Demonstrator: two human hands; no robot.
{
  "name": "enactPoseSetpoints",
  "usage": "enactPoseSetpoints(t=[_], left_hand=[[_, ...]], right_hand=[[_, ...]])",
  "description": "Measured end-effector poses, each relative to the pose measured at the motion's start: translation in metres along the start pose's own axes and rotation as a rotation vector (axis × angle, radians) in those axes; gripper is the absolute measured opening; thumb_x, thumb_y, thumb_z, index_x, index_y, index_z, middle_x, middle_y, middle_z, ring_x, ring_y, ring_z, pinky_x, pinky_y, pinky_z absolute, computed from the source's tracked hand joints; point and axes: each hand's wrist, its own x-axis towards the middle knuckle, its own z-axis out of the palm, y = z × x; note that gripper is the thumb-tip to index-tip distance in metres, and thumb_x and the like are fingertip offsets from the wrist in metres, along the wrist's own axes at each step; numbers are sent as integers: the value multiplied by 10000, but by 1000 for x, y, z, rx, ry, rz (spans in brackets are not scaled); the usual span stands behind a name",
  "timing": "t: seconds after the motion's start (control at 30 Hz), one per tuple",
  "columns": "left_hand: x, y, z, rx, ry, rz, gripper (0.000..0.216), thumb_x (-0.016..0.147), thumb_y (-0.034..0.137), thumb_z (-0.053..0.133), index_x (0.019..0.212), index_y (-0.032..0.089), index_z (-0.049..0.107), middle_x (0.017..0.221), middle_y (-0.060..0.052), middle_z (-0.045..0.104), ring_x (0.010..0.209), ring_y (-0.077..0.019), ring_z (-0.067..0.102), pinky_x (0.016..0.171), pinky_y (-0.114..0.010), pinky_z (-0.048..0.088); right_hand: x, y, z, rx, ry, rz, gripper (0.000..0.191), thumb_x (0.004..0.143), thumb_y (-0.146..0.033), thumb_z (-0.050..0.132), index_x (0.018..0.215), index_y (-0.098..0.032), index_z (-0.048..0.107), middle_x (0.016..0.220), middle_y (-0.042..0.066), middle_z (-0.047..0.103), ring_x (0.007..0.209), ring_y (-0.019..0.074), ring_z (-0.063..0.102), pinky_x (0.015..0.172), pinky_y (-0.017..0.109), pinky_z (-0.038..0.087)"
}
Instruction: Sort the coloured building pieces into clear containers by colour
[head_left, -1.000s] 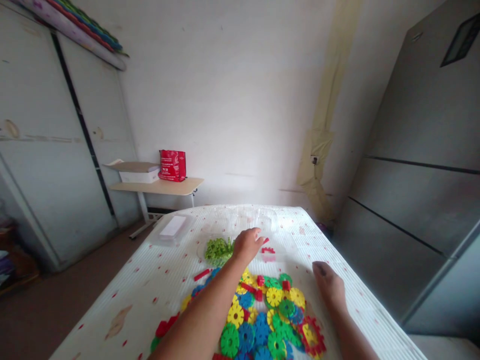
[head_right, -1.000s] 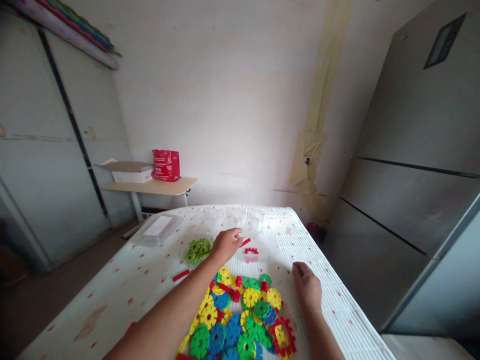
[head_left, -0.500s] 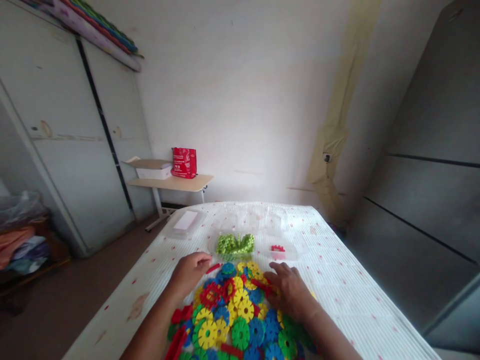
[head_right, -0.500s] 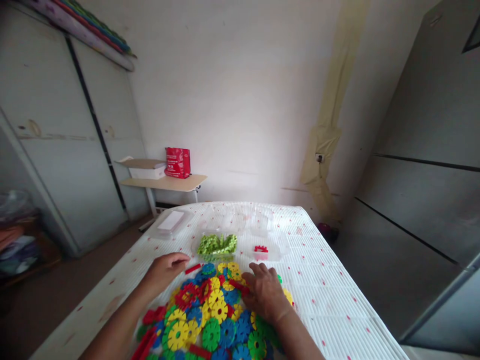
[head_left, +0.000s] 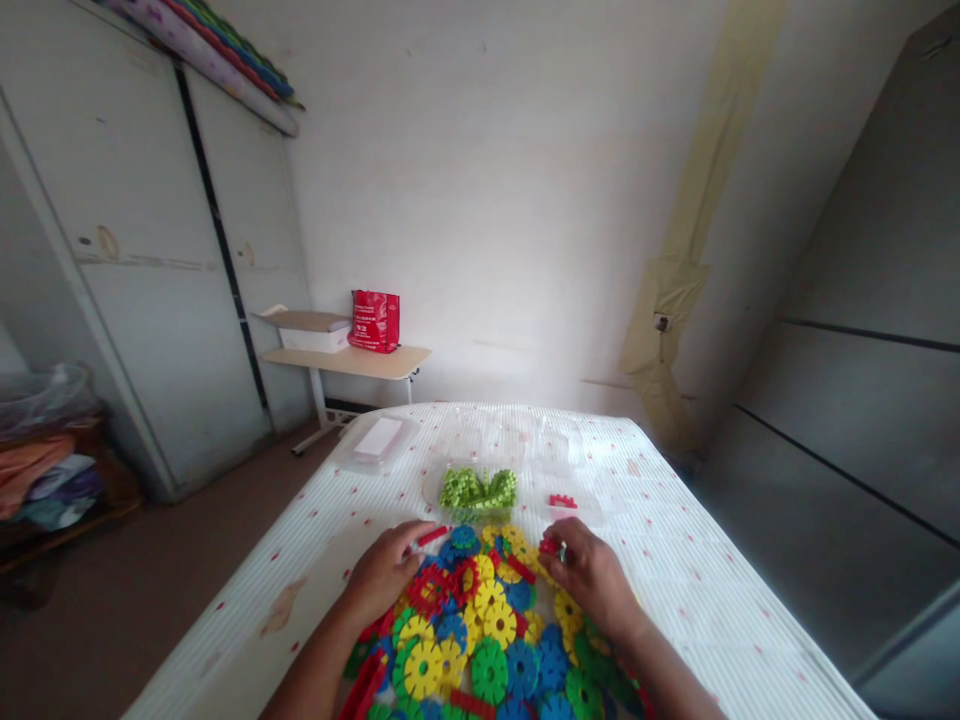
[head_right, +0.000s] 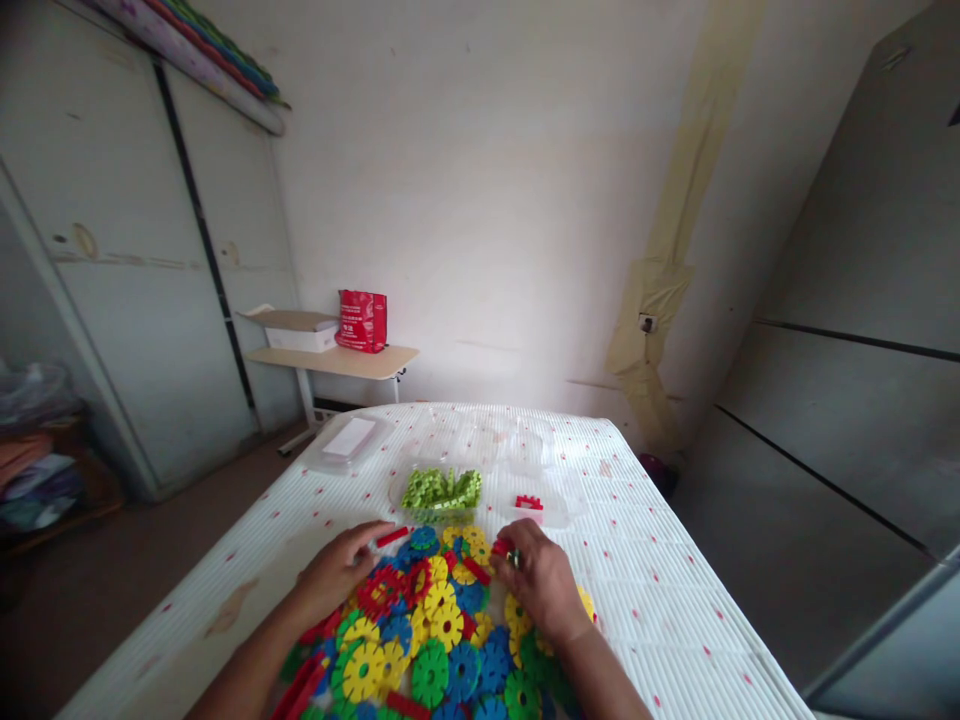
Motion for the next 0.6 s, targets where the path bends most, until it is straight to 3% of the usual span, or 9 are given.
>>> enactPoseSetpoints(t=[0.13, 0.27, 0.47, 0.6], left_hand=[[-2, 7, 1, 157, -21, 4, 478, 750, 108, 440, 1183, 274, 560, 1222, 9, 574, 1088, -162, 501, 962, -275, 344], [-2, 9, 2, 209, -24, 9, 464, 771, 109, 428, 1185, 273, 558, 1230, 15, 565, 1107, -160, 479, 971, -266, 332], [-1, 4, 5, 214, -7, 25, 457, 774, 112, 427, 1178, 273, 568, 1198, 12, 585, 1083, -165, 494, 951, -264, 352], [-2, 4, 5, 207, 3, 23, 448, 771, 111, 432, 1163, 270, 579, 1188, 10, 592, 1079, -163, 494, 951, -261, 351]], right_hand=[[21, 19, -5, 140, 186, 144, 287, 806, -455, 486, 876, -196, 589, 703, 15, 609, 529, 117, 511, 498, 224, 402], [40, 39, -9, 27, 347, 204, 297, 761, -462, 516, 874, -201, 602, 860, 45, 620, 579, 132, 542, 561, 253, 417], [52, 53, -10, 52, 399, 270, 264, 714, -432, 536, 808, -197, 614, 830, 57, 605, 674, 177, 564, 631, 292, 410], [59, 54, -16, 190, 378, 332, 305, 685, -477, 567, 770, -187, 608, 744, 43, 616, 609, 162, 547, 614, 294, 405]])
